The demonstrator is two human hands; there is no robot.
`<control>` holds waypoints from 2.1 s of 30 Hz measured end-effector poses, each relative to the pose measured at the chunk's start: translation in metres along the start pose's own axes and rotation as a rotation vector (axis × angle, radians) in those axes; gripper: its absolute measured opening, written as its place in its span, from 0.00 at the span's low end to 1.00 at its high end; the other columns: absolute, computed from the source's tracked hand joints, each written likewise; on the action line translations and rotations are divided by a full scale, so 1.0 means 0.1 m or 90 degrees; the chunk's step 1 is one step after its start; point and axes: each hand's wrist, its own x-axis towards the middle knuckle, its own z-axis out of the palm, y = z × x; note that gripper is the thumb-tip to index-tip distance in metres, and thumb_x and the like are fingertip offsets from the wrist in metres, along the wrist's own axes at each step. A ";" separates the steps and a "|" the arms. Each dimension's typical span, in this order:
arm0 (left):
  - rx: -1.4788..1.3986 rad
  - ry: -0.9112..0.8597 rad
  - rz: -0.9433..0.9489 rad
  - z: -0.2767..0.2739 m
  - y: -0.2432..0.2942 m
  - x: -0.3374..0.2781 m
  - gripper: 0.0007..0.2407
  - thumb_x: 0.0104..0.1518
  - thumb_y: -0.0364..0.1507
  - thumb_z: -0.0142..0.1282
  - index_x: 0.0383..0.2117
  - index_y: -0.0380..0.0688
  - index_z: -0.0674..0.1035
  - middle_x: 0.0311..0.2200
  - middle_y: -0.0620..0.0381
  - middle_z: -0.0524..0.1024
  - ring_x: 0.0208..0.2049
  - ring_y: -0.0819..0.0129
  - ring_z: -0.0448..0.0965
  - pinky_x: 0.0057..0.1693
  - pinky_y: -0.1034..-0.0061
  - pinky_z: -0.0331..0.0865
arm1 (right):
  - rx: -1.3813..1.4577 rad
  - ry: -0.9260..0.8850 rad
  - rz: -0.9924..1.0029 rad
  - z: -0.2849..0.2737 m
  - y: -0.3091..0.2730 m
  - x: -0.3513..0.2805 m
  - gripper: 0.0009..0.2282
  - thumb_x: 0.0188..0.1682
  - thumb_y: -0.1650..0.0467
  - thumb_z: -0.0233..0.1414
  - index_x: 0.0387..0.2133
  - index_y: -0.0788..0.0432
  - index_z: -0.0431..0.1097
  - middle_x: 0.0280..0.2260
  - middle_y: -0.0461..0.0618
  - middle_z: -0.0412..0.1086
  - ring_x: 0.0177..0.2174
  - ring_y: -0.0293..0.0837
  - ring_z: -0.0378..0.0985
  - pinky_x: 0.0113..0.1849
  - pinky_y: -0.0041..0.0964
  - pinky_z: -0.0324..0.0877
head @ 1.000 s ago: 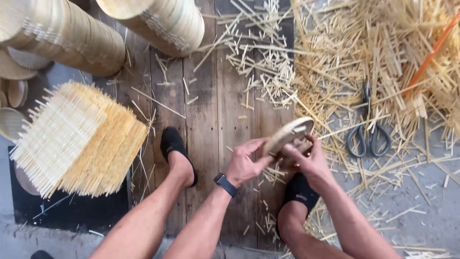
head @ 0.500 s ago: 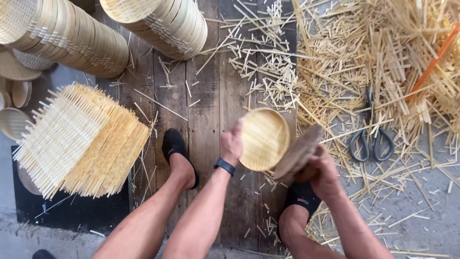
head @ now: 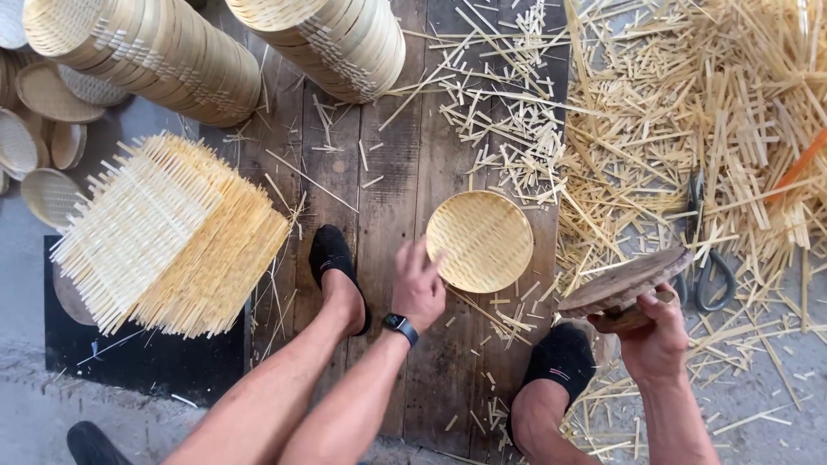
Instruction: Trimming excess bamboo strips from a woven plate using scissors and fitting it into a bamboo ring to form a basket or lid.
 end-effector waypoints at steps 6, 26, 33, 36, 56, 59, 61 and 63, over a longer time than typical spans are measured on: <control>0.265 -0.269 0.692 -0.30 -0.05 0.54 0.13 0.46 0.20 0.54 0.38 0.48 0.81 0.49 0.53 0.80 0.55 0.57 0.76 0.64 0.60 0.66 | -0.029 -0.001 0.001 0.00 0.06 0.00 0.25 0.48 0.68 0.47 0.60 0.60 0.54 0.48 0.57 0.68 0.45 0.57 0.76 0.41 0.61 0.76; 0.357 0.152 0.437 -1.78 1.20 3.27 0.07 0.52 0.17 0.53 0.24 0.44 0.82 0.27 0.49 0.81 0.34 0.51 0.81 0.44 0.60 0.73 | -0.157 0.155 0.108 -0.63 0.44 0.30 0.30 0.49 0.69 0.47 0.66 0.69 0.51 0.49 0.64 0.68 0.41 0.63 0.78 0.35 0.69 0.77; 0.358 0.138 0.478 -1.74 1.17 3.28 0.07 0.49 0.16 0.51 0.22 0.43 0.80 0.25 0.48 0.80 0.31 0.52 0.81 0.41 0.59 0.74 | -0.187 0.169 0.116 -0.48 0.44 0.28 0.31 0.50 0.70 0.46 0.68 0.70 0.48 0.50 0.67 0.68 0.41 0.64 0.78 0.34 0.67 0.78; 0.373 0.135 0.411 -1.70 1.11 3.35 0.08 0.52 0.15 0.50 0.21 0.41 0.79 0.25 0.48 0.80 0.31 0.53 0.81 0.42 0.61 0.75 | -0.191 0.201 0.104 -0.43 0.45 0.27 0.31 0.50 0.70 0.46 0.68 0.70 0.46 0.51 0.70 0.66 0.40 0.64 0.77 0.35 0.68 0.77; -0.107 -0.254 -0.043 -0.04 -0.10 0.64 0.21 0.51 0.33 0.67 0.52 0.41 0.79 0.46 0.45 0.80 0.47 0.56 0.82 0.53 0.67 0.74 | -0.301 0.041 0.259 0.08 1.21 0.71 0.19 0.60 0.65 0.48 0.55 0.72 0.66 0.51 0.68 0.69 0.42 0.59 0.71 0.40 0.52 0.68; 0.162 -0.073 0.318 -1.37 0.22 1.09 0.16 0.46 0.26 0.62 0.43 0.41 0.77 0.41 0.45 0.76 0.44 0.48 0.77 0.48 0.59 0.73 | -0.239 0.019 0.259 0.22 1.34 0.58 0.16 0.60 0.68 0.45 0.55 0.69 0.65 0.50 0.66 0.69 0.40 0.57 0.73 0.39 0.57 0.71; 0.276 -0.035 0.266 -2.12 -0.31 1.54 0.18 0.48 0.24 0.60 0.48 0.42 0.77 0.45 0.47 0.77 0.48 0.51 0.77 0.52 0.62 0.73 | -0.223 0.010 0.270 0.40 1.25 0.47 0.16 0.59 0.67 0.44 0.54 0.68 0.64 0.51 0.63 0.69 0.42 0.56 0.74 0.41 0.59 0.73; 0.386 -0.007 0.217 -2.86 -0.47 1.65 0.20 0.50 0.21 0.59 0.53 0.43 0.78 0.49 0.50 0.77 0.51 0.55 0.76 0.57 0.64 0.73 | -0.202 0.010 0.278 0.52 1.20 0.37 0.16 0.58 0.67 0.42 0.54 0.67 0.62 0.51 0.60 0.69 0.45 0.56 0.76 0.44 0.62 0.75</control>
